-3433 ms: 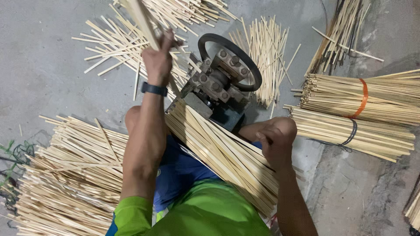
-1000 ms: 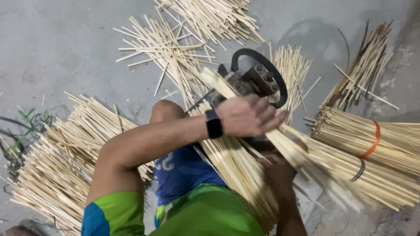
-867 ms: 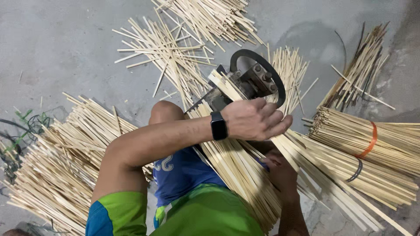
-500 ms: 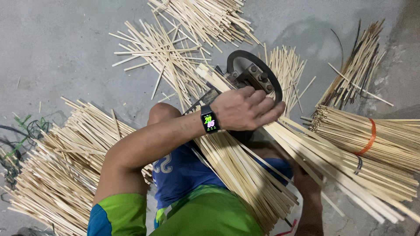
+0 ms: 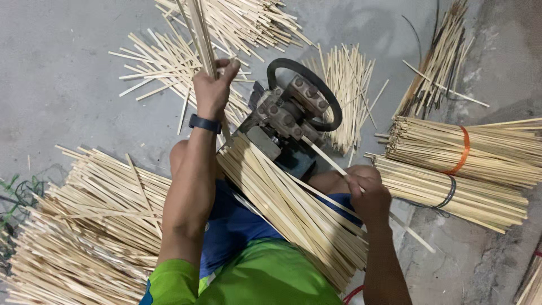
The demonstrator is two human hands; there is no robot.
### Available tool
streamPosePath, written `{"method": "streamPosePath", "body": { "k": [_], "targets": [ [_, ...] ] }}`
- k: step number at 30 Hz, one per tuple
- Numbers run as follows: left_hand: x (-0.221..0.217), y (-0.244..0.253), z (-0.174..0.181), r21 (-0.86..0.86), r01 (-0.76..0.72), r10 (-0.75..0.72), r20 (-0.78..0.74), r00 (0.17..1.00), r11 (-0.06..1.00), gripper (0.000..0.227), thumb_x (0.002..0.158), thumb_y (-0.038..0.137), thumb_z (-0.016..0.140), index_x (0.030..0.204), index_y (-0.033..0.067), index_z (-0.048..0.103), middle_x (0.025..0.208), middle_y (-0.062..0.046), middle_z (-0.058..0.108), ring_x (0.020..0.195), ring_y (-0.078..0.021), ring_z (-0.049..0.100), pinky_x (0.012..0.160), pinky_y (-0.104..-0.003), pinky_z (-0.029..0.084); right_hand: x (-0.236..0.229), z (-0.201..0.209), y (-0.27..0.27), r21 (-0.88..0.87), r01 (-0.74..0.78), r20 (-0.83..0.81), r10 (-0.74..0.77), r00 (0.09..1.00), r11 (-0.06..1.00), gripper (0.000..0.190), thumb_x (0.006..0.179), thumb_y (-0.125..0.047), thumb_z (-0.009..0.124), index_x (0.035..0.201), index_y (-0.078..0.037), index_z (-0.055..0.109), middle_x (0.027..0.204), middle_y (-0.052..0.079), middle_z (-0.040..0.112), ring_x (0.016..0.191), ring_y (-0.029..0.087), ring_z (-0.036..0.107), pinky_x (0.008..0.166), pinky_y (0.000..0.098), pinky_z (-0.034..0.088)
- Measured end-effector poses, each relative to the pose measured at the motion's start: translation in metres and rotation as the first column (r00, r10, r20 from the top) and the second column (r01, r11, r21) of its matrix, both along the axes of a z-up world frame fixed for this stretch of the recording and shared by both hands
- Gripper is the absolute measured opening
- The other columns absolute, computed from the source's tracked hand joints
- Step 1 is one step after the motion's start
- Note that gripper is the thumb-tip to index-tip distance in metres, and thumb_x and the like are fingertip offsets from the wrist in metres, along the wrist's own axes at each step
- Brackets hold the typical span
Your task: The person picks up and organizes bundles of bamboo strips, then individually feeds long thin strips into a mechanical processing machine.
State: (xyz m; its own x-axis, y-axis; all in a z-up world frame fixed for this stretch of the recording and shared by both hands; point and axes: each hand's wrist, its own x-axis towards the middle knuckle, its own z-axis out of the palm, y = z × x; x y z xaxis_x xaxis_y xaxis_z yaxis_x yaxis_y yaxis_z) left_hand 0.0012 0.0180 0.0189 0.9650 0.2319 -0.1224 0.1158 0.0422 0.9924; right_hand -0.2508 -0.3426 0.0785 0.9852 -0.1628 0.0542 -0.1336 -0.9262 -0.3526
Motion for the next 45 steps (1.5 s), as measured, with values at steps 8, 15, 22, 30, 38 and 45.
{"method": "streamPosePath", "body": {
  "k": [8, 15, 22, 30, 38, 45],
  "targets": [
    [0.001, -0.014, -0.012, -0.129, 0.063, -0.098, -0.287, 0.953, 0.990, 0.046, 0.081, 0.032, 0.090, 0.101, -0.0058, 0.076, 0.071, -0.010, 0.072, 0.042, -0.0072, 0.046, 0.037, -0.024, 0.036, 0.017, -0.015, 0.021, 0.119, -0.025, 0.056, 0.019, 0.998, 0.993, 0.016, 0.093, -0.018, 0.071, 0.096, -0.005, 0.080, 0.090, 0.014, 0.076, 0.084, 0.029, 0.073, 0.081, 0.0367, 0.057],
    [0.014, -0.006, 0.003, -0.229, 0.062, -0.099, -0.152, 0.983, 0.972, 0.042, 0.091, 0.036, 0.078, 0.102, -0.0041, 0.075, 0.086, -0.010, 0.082, 0.055, -0.0042, 0.057, 0.050, -0.021, 0.045, 0.007, -0.032, 0.018, 0.221, -0.154, 0.052, 0.146, 0.988, 0.963, 0.016, 0.093, -0.017, 0.072, 0.097, -0.001, 0.076, 0.090, 0.016, 0.074, 0.084, 0.029, 0.073, 0.078, 0.0363, 0.057],
    [0.013, -0.002, 0.085, 0.075, 0.038, -0.061, 0.335, 0.940, 0.996, 0.021, 0.101, 0.027, 0.070, 0.110, 0.0111, 0.079, 0.084, -0.005, 0.079, 0.063, -0.0067, 0.070, 0.055, -0.025, 0.060, 0.019, 0.009, 0.041, 0.177, 0.032, -0.146, -0.006, 0.989, 0.984, 0.021, 0.095, -0.016, 0.067, 0.109, -0.005, 0.078, 0.088, 0.012, 0.074, 0.074, 0.024, 0.068, 0.074, 0.0363, 0.057],
    [-0.118, -0.137, 0.117, 0.368, 0.621, -0.717, 0.247, 0.652, 0.692, 0.030, 0.085, 0.008, 0.073, 0.115, 0.0040, 0.074, 0.086, -0.014, 0.076, 0.056, -0.0169, 0.071, 0.049, -0.028, 0.059, 0.052, 0.052, 0.052, 0.880, -0.111, 0.225, -0.200, 0.954, 0.462, 0.027, 0.105, -0.018, 0.058, 0.124, 0.001, 0.063, 0.116, 0.014, 0.070, 0.103, 0.018, 0.072, 0.089, 0.0342, 0.064],
    [-0.108, -0.091, 0.086, 0.048, 0.462, -0.446, 0.368, 0.816, 0.885, 0.019, 0.099, 0.007, 0.062, 0.114, 0.0046, 0.075, 0.092, -0.011, 0.079, 0.080, -0.0174, 0.077, 0.070, -0.031, 0.061, 0.022, 0.052, -0.022, 0.772, 0.274, -0.111, -0.304, 0.946, 0.574, 0.020, 0.108, -0.016, 0.054, 0.104, -0.002, 0.067, 0.089, 0.010, 0.070, 0.073, 0.015, 0.066, 0.067, 0.0319, 0.058],
    [-0.021, 0.018, 0.069, -0.181, -0.024, 0.032, 0.041, 0.999, 0.983, 0.038, 0.101, 0.040, 0.065, 0.106, 0.0049, 0.077, 0.067, -0.002, 0.069, 0.047, -0.0059, 0.054, 0.039, -0.023, 0.041, -0.022, 0.008, -0.065, 0.064, -0.002, -0.163, 0.013, 0.987, 0.998, 0.019, 0.097, -0.028, 0.069, 0.099, -0.013, 0.081, 0.083, 0.011, 0.075, 0.071, 0.023, 0.071, 0.068, 0.0352, 0.055]
  ]
}}
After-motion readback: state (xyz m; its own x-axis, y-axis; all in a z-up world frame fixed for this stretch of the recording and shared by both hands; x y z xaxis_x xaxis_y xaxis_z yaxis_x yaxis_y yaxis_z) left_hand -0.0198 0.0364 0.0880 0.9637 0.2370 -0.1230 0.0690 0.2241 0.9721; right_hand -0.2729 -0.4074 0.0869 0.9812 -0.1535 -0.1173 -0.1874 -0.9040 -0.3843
